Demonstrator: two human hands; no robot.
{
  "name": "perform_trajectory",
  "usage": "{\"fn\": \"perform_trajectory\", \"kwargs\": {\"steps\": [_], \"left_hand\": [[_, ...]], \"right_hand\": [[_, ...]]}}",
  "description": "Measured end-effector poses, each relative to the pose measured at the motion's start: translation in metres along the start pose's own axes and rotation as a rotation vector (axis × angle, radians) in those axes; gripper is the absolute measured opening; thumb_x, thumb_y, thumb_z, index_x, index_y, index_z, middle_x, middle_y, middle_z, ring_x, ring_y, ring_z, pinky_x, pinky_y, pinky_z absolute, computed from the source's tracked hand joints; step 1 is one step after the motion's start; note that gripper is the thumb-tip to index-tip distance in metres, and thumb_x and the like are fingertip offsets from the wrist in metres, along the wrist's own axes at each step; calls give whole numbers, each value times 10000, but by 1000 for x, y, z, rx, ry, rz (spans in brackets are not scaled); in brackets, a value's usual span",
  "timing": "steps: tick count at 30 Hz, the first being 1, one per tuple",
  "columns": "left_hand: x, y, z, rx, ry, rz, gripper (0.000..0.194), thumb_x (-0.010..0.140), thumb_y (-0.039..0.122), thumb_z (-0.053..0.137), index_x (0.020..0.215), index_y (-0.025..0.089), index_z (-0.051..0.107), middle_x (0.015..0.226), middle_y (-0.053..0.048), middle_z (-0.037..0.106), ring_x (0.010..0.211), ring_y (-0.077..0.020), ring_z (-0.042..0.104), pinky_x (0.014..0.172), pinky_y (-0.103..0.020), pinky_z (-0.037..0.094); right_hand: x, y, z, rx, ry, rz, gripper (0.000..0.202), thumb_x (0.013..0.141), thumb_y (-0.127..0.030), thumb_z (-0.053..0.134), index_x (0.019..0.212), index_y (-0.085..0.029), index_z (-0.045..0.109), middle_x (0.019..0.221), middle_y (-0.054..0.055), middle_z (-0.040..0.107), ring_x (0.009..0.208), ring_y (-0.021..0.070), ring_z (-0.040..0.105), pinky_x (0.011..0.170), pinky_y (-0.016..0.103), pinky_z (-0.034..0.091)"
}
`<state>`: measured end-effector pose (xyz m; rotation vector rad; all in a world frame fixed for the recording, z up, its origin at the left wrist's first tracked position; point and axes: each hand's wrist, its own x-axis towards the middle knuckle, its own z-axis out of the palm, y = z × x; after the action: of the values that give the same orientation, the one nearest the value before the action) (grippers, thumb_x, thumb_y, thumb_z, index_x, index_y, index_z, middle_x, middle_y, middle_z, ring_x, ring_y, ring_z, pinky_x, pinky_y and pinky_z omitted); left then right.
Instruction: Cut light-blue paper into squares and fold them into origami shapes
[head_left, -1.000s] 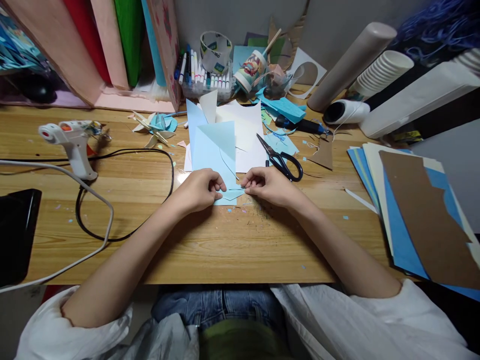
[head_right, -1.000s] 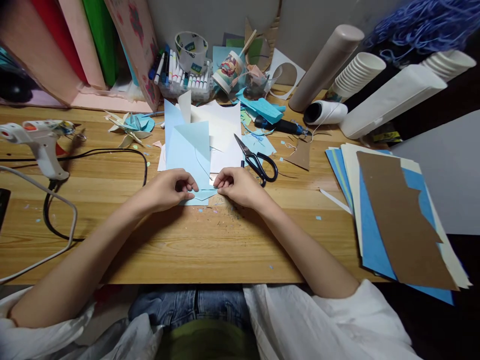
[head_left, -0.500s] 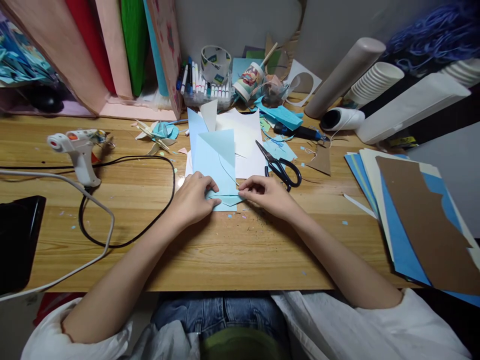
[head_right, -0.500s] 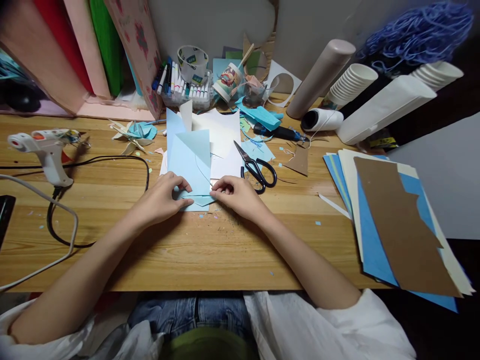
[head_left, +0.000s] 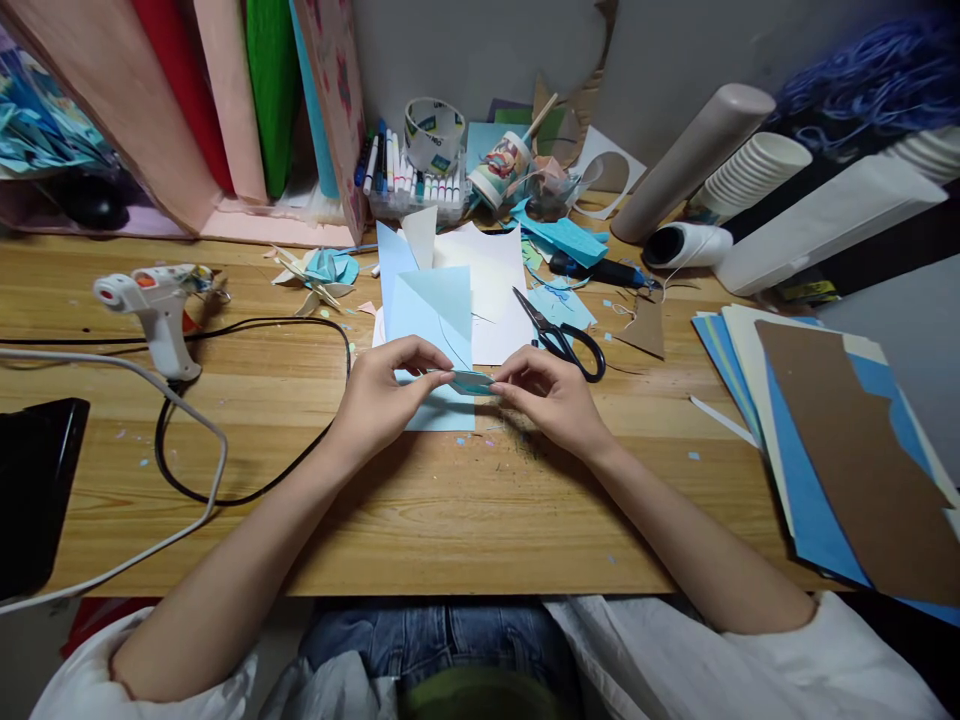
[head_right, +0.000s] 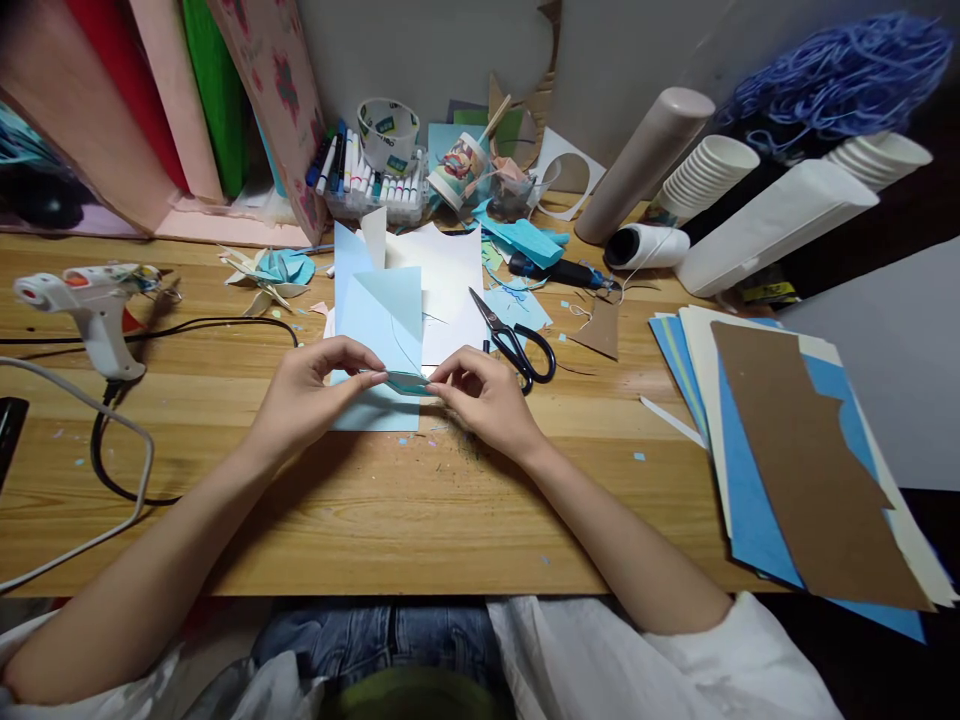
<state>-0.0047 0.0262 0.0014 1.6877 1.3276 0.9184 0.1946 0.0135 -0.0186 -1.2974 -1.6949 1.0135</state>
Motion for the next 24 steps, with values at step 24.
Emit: {"fn": "perform_trajectory", "kwargs": {"steps": [24], "left_hand": [[-7,-2,18,-455,-313,-383,418,669,441,668,948,129,668,761,-53,699,680,-161,648,629,-261,522]], "right_hand": [[-5,-4,10,174,25,25,136,753,-295,634,733,-162,655,714,25,634,657,133,561,596,255,436]]}}
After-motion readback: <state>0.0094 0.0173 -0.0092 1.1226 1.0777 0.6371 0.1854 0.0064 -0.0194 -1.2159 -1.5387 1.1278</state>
